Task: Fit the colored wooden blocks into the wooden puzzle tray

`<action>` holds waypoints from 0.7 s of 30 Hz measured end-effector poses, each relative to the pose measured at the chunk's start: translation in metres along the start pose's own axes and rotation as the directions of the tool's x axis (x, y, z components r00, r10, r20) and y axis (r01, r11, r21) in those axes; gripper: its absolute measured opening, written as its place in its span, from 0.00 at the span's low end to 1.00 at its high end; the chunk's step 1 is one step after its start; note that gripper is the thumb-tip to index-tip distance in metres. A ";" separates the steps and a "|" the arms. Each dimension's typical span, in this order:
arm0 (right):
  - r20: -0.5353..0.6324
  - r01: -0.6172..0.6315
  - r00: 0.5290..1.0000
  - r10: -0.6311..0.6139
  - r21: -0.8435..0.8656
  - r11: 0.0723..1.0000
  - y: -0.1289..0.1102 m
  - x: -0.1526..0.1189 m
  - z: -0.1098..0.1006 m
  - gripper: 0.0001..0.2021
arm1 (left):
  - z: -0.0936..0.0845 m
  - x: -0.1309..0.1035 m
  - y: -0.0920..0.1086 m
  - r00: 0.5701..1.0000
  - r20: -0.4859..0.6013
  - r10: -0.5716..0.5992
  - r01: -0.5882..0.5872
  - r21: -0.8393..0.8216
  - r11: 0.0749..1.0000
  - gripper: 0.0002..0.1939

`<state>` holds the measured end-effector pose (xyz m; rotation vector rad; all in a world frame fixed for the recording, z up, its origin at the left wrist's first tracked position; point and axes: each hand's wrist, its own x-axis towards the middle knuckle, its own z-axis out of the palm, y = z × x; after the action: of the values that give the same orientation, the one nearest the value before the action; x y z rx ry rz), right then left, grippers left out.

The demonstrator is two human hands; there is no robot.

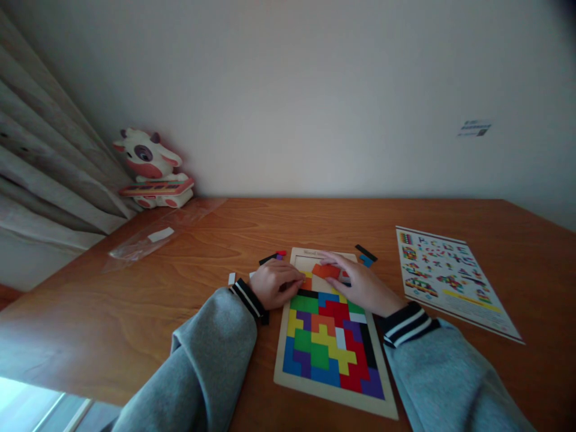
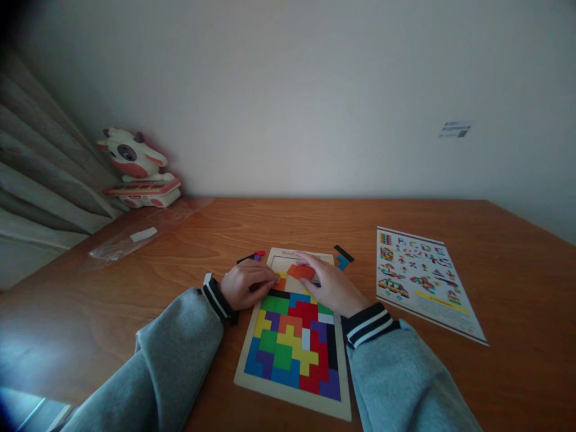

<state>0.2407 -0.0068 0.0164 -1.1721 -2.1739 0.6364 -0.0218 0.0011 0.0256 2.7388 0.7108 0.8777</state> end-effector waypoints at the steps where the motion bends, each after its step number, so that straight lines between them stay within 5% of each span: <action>1: 0.011 0.003 1.000 -0.004 0.012 1.000 0.000 0.000 -0.001 0.30 | 0.000 0.000 0.000 1.000 0.002 -0.004 0.004 0.006 1.000 0.10; 10: 0.063 0.068 0.995 -0.080 0.170 0.983 -0.004 -0.004 0.001 0.37 | 0.000 0.000 0.001 1.000 -0.005 -0.013 0.013 0.022 1.000 0.11; 21: -0.068 0.092 0.992 -0.110 -0.220 0.971 0.018 0.000 0.001 0.15 | 0.004 -0.002 -0.002 1.000 -0.007 -0.008 0.008 0.004 1.000 0.10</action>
<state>0.2504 0.0019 0.0046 -1.1652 -2.2601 0.3093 -0.0221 0.0018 0.0204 2.7356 0.7249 0.8852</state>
